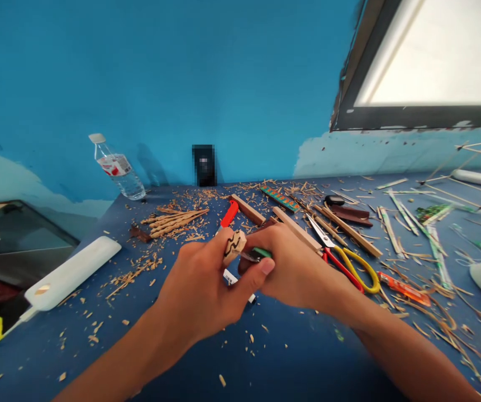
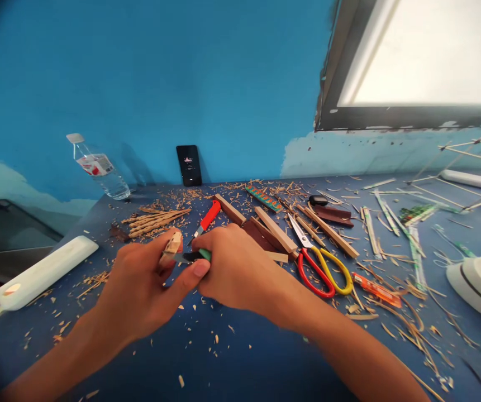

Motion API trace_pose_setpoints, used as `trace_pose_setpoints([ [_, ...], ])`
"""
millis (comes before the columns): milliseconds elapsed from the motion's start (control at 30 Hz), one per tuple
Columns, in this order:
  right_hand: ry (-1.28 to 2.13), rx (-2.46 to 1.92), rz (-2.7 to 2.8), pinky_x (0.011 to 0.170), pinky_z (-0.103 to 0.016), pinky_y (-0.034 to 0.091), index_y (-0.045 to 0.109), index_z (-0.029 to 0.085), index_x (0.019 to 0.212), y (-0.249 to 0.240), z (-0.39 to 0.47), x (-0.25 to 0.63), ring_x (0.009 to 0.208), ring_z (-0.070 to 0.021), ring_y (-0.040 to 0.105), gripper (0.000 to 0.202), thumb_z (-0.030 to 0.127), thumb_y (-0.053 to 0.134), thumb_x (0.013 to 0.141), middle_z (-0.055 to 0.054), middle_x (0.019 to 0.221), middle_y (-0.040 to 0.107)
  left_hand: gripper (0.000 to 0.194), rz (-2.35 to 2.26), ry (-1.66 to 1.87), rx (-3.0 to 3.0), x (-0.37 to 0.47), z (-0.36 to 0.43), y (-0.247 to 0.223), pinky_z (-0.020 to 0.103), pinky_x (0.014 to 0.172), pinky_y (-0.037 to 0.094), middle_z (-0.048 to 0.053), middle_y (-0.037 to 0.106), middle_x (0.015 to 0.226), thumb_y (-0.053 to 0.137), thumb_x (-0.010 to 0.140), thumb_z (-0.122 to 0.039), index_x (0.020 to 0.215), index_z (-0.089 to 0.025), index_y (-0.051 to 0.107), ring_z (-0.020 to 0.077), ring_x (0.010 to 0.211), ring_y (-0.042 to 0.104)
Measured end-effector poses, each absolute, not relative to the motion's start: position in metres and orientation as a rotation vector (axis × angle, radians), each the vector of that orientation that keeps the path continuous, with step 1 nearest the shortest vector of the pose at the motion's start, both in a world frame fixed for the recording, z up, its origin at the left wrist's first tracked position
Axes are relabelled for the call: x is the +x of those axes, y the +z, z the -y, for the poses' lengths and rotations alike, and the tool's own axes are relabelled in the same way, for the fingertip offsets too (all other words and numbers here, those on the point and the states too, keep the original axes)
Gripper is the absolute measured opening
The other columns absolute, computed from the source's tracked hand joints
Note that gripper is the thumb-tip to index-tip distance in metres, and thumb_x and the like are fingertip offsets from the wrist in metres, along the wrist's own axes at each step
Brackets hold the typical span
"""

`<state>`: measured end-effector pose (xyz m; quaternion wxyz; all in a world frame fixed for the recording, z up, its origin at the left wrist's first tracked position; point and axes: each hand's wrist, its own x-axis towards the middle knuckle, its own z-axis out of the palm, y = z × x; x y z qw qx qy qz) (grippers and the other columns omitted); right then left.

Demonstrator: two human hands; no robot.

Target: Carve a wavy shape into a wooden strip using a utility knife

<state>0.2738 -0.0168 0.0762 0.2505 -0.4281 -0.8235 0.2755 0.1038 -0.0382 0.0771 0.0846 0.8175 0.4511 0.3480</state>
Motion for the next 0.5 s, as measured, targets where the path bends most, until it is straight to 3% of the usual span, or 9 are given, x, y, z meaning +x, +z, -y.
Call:
trace_pose_setpoints([
  [133,0.848,-1.156,2.249,0.046,-0.025,0.02,0.045,0.02,0.057,0.078,0.014,0.276,0.054,-0.0083,0.027,0.017,0.008,0.056,0.061,0.008,0.052,0.036,0.045,-1.418,0.996,2.438,0.103,0.034,0.075,0.027,0.047,0.024,-0.011,0.03,0.049,0.069,0.088,-0.046,0.068,-0.026,0.035,0.0102,0.042,0.027],
  [300,0.949,-0.995,2.28,0.045,-0.024,0.021,0.042,0.02,0.056,0.08,0.012,0.279,0.053,-0.0073,0.027,0.022,0.009,0.057,0.067,0.009,0.052,0.036,0.049,-1.508,0.964,2.436,0.105,0.032,0.075,0.028,0.05,0.022,-0.01,0.028,0.048,0.067,0.085,-0.049,0.064,-0.026,0.029,0.0112,0.044,0.026],
  [400,0.952,-0.935,2.268,0.047,-0.023,0.024,0.048,0.02,0.063,0.08,0.012,0.282,0.053,-0.007,0.033,0.016,0.013,0.059,0.072,0.009,0.054,0.04,0.051,-1.483,0.916,2.43,0.105,0.037,0.086,0.028,0.05,0.023,-0.009,0.031,0.05,0.069,0.083,-0.05,0.064,-0.026,0.028,0.0112,0.046,0.029],
  [500,1.036,-0.811,2.265,0.049,-0.023,0.025,0.047,0.02,0.065,0.082,0.02,0.288,0.055,-0.007,0.033,0.018,0.016,0.061,0.076,0.009,0.057,0.038,0.046,-1.445,0.853,2.341,0.1,0.051,0.104,0.026,0.047,0.027,-0.009,0.038,0.055,0.07,0.084,-0.05,0.067,-0.025,0.036,0.0107,0.049,0.037],
])
